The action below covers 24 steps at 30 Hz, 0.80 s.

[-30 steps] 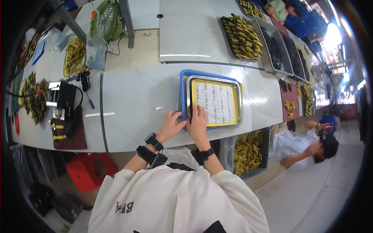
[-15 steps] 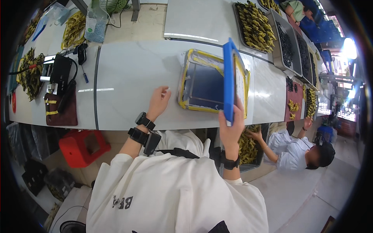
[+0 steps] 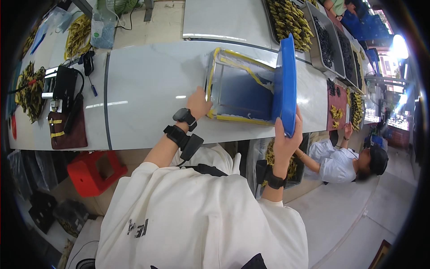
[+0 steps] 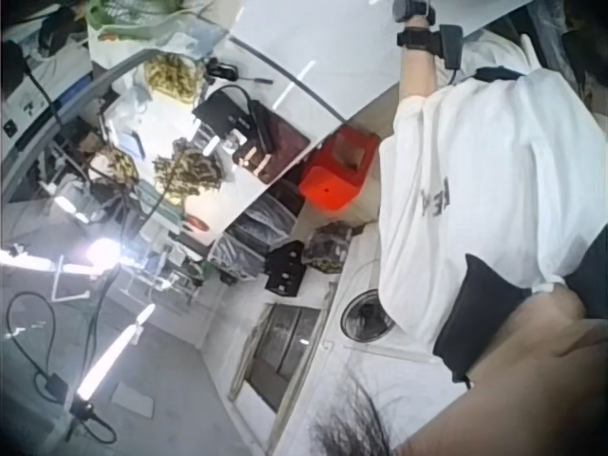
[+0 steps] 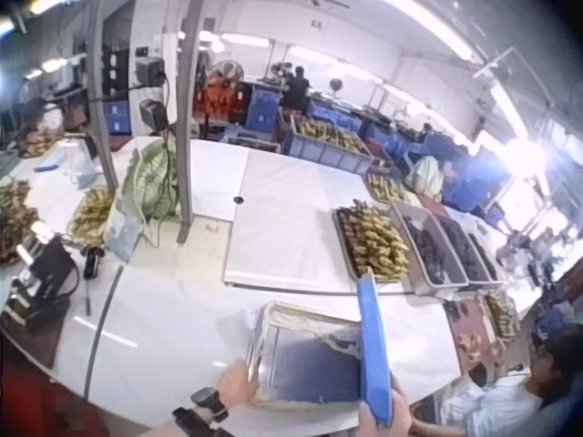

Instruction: Assembling small yellow toy motorcycles using an electric screwdriver at a factory workbench.

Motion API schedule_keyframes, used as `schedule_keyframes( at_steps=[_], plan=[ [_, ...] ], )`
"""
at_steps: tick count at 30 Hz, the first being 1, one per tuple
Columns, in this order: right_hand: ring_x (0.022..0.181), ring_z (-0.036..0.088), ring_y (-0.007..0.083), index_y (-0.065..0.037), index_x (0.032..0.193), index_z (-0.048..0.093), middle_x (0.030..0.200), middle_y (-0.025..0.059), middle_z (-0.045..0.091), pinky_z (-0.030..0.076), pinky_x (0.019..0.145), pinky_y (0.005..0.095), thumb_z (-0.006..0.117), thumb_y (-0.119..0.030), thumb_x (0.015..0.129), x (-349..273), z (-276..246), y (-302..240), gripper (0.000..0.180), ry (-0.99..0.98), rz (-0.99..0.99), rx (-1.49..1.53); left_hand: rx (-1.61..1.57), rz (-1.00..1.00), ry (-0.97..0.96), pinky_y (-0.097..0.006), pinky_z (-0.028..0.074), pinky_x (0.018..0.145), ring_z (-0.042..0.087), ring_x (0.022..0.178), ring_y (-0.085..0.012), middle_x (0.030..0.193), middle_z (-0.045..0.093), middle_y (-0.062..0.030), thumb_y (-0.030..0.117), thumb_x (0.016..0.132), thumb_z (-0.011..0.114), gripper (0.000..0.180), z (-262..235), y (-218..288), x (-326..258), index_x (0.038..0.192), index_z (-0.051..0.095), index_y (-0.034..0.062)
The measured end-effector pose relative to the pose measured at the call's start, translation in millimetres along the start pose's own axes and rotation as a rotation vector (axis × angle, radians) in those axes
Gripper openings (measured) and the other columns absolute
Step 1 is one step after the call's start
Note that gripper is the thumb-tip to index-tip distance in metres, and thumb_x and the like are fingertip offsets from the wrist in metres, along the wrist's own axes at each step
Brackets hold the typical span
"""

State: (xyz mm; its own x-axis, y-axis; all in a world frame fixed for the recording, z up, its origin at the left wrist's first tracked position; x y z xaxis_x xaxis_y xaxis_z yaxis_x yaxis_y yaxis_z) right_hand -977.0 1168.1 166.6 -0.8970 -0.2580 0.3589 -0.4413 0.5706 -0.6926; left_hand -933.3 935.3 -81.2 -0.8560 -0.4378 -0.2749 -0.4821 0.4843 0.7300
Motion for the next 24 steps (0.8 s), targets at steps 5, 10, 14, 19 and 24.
schedule_keyframes(
  at_steps=[5, 10, 14, 19, 24],
  plan=[
    [0.113, 0.054, 0.0323, 0.007, 0.108, 0.055, 0.129, 0.0234, 0.05, 0.043, 0.092, 0.0353, 0.065, -0.004, 0.08, 0.8, 1.5, 1.1, 0.032, 0.016, -0.065, -0.017, -0.521, 0.202, -0.288, -0.033, 0.049, 0.067, 0.059, 0.073, -0.0212, 0.077, 0.059, -0.0115, 0.02, 0.071, 0.072, 0.032, -30.6, 98.1, -15.1, 0.082, 0.052, -0.002],
    [0.118, 0.05, 0.035, 0.006, 0.109, 0.055, 0.131, 0.0241, 0.048, 0.04, 0.095, 0.0389, 0.063, -0.021, 0.085, 0.1, 14.5, 7.3, 0.037, -0.073, -0.085, 0.009, -1.049, 0.407, -0.795, -0.026, 0.041, 0.087, 0.052, 0.094, -0.0104, 0.095, 0.055, -0.0028, 0.014, 0.091, 0.053, 0.016, -45.7, 200.0, -39.3, 0.103, 0.053, 0.0023],
    [0.122, 0.046, 0.0373, 0.005, 0.112, 0.054, 0.132, 0.0257, 0.046, 0.037, 0.098, 0.0416, 0.059, -0.041, 0.087, -6.6, 23.0, 14.5, 0.053, -0.106, -0.13, 0.126, -1.003, 0.438, -0.858, -0.027, 0.04, 0.091, 0.05, 0.099, -0.0104, 0.1, 0.054, -0.002, 0.019, 0.095, 0.046, 0.021, -38.5, 208.9, -46.2, 0.107, 0.052, 0.0025],
    [0.106, 0.056, 0.0417, 0.004, 0.098, 0.054, 0.124, 0.0281, 0.051, 0.047, 0.087, 0.0402, 0.074, -0.008, 0.073, -10.6, 34.7, 1.3, 0.035, -0.028, -0.295, -0.203, -0.908, 0.482, -0.713, -0.028, 0.041, 0.09, 0.052, 0.099, -0.0142, 0.104, 0.055, -0.0065, 0.019, 0.094, 0.046, 0.026, -48.2, 183.6, -39.6, 0.111, 0.054, 0.0005],
    [0.106, 0.056, 0.0412, 0.004, 0.099, 0.054, 0.126, 0.028, 0.05, 0.047, 0.086, 0.0406, 0.073, -0.008, 0.074, -11.1, 39.2, -1.6, 0.033, 0.028, -0.314, -0.229, -0.308, -0.137, -0.317, -0.038, 0.045, 0.086, 0.054, 0.105, -0.0346, 0.113, 0.054, -0.0267, 0.017, 0.082, 0.057, 0.036, 14.8, -23.1, 13.1, 0.109, 0.056, -0.0051]
  ],
)
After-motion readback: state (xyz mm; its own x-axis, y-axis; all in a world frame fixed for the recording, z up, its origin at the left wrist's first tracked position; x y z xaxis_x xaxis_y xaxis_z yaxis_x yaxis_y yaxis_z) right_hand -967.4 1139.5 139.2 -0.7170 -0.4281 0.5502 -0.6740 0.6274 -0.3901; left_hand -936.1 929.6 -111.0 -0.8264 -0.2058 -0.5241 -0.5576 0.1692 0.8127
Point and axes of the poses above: each hand's wrist, its own x-axis towards the middle knuckle, its own z-axis out of the palm, y = z × x, the point moved 8 cm from there along x, towards the middle knuckle
